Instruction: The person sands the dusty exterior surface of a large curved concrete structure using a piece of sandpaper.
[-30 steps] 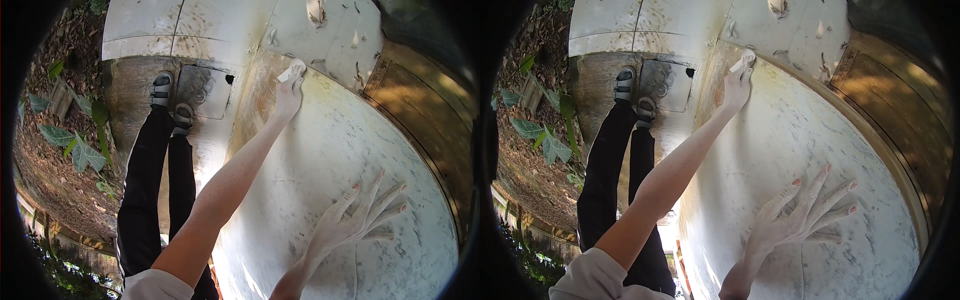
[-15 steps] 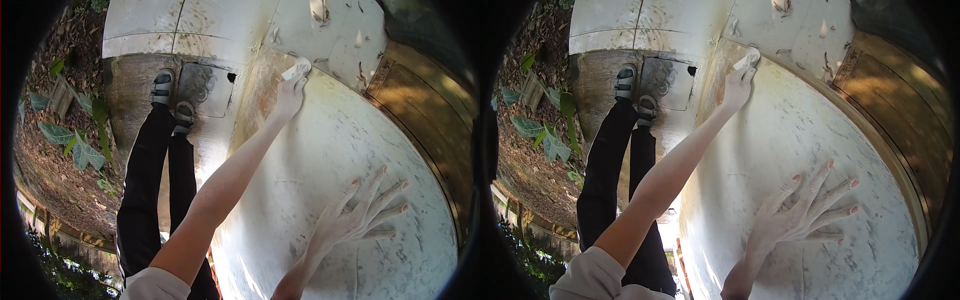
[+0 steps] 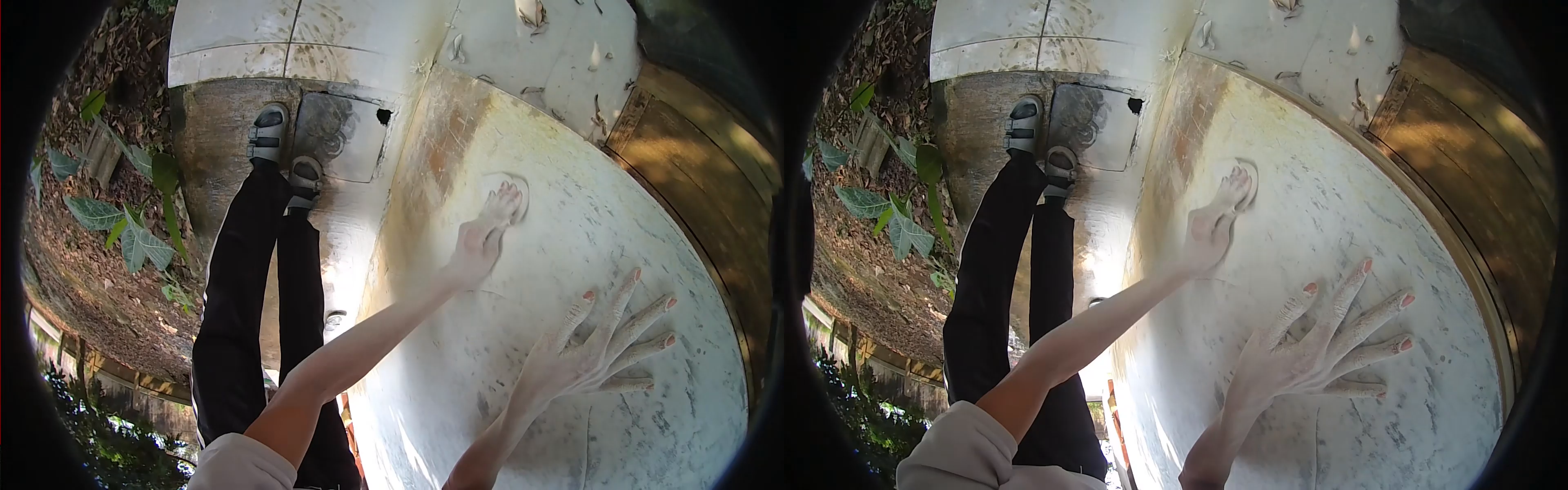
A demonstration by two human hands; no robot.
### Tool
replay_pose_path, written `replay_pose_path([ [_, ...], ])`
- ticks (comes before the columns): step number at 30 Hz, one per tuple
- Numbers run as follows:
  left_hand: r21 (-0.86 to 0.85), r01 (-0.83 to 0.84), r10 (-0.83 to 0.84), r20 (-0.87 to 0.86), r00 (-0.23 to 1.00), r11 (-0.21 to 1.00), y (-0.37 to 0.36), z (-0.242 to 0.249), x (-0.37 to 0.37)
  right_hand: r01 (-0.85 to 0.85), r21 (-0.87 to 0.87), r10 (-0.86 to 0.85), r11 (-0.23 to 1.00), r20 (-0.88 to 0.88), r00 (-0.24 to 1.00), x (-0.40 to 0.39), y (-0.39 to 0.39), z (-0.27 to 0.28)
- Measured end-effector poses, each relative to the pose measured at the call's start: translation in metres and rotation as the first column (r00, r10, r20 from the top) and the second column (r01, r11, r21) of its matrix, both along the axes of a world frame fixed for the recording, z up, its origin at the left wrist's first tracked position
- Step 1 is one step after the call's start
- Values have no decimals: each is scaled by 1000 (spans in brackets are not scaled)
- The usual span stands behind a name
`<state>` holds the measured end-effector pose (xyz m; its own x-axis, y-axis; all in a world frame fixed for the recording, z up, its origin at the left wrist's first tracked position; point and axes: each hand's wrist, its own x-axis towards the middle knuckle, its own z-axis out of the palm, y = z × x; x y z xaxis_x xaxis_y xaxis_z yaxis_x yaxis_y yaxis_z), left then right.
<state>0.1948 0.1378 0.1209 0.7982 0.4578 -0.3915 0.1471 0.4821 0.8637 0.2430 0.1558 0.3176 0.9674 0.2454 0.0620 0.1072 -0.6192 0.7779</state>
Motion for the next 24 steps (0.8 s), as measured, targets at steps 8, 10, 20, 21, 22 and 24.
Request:
replay_pose_path([
  [8, -58, 37, -57, -394, 917, 998, -4, -59, 12, -8, 5, 8, 1000, 3, 1000, 1, -2, 0],
  [10, -206, 25, -68, -205, 976, 978, -7, 28, -21, -13, 6, 13, 1000, 3, 1000, 1, -2, 0],
  [20, -22, -47, 36, -343, 938, 999, -17, -72, -14, -31, -9, 31, 999, 12, 999, 2, -3, -3],
  [21, -101, 57, -97, -451, 887, 993, -1, -95, -3, -29, -9, 29, 1000, 15, 999, 2, -4, -3],
  [22, -188, 151, -231, -538, 811, 970, 11, -106, 4, -31, -8, 31, 999, 15, 999, 2, -4, -3],
  [24, -164, 92, -166, -521, 838, 982, 2, -93, 3, -37, -12, 37, 999, 10, 999, 1, -6, -2],
])
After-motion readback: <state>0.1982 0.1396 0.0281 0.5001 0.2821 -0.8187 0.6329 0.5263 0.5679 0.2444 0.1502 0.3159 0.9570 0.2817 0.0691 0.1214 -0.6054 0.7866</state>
